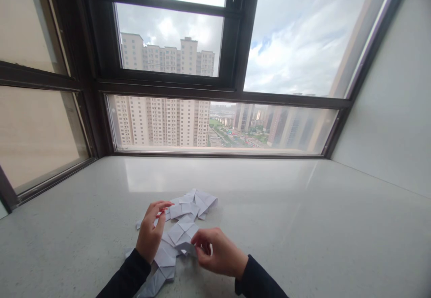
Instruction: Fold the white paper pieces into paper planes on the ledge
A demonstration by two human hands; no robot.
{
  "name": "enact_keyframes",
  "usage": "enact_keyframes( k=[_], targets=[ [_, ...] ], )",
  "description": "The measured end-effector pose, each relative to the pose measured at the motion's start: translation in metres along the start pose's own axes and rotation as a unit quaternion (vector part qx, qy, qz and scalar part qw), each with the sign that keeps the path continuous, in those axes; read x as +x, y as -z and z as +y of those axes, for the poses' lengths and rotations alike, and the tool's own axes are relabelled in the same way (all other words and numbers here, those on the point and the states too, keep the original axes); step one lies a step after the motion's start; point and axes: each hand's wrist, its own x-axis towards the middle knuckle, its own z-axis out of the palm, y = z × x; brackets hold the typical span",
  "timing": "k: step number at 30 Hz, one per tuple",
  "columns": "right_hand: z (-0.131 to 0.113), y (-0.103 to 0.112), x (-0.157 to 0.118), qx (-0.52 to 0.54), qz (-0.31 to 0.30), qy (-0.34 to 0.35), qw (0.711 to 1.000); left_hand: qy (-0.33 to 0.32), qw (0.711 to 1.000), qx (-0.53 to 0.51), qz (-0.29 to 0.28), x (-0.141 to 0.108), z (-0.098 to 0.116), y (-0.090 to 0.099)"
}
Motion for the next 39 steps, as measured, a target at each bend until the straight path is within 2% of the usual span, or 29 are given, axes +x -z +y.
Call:
enact_keyframes(
  k=[4,7,9,10,14,16,19,23,25,28,35,39],
  targets=[
    [0.005,0.005,0.004,0.034,0.153,-0.033,0.987,0.011,0.999,-0.037,-0.007,-0.002,-0.001,-0.002],
    [0.012,0.006,0.006,0.025,0.256,-0.052,0.965,-0.022,0.999,-0.028,0.003,-0.005,0.002,-0.002],
    [0.015,0.005,0.005,0.009,0.301,-0.05,0.952,-0.046,0.998,-0.025,-0.024,-0.008,0.007,-0.003],
    [0.016,0.004,0.005,0.0,0.311,-0.04,0.95,-0.048,0.997,-0.033,-0.058,-0.01,0.01,-0.005],
    [0.009,-0.002,0.001,-0.062,0.29,0.042,0.954,0.01,0.965,-0.116,-0.235,-0.018,0.02,-0.015],
    [0.002,-0.005,0.0,-0.1,0.25,0.089,0.959,0.049,0.95,-0.158,-0.263,-0.021,0.018,-0.023],
    [-0.007,-0.009,-0.001,-0.12,0.189,0.124,0.967,0.12,0.94,-0.2,-0.247,-0.024,0.009,-0.031],
    [-0.009,-0.009,-0.001,-0.091,0.155,0.113,0.977,0.172,0.902,-0.301,-0.257,-0.021,0.003,-0.034],
    [-0.008,-0.009,-0.001,-0.071,0.16,0.115,0.978,0.176,0.893,-0.326,-0.256,-0.019,0.006,-0.033],
    [-0.004,-0.009,-0.001,-0.04,0.19,0.114,0.974,0.201,0.898,-0.314,-0.232,-0.016,0.009,-0.03],
    [0.017,-0.013,0.003,-0.008,0.225,0.023,0.974,0.268,0.906,-0.31,-0.105,-0.01,-0.002,-0.025],
    [0.026,-0.015,0.005,0.006,0.207,-0.02,0.978,0.278,0.898,-0.327,-0.095,-0.009,-0.001,-0.025]
  ],
)
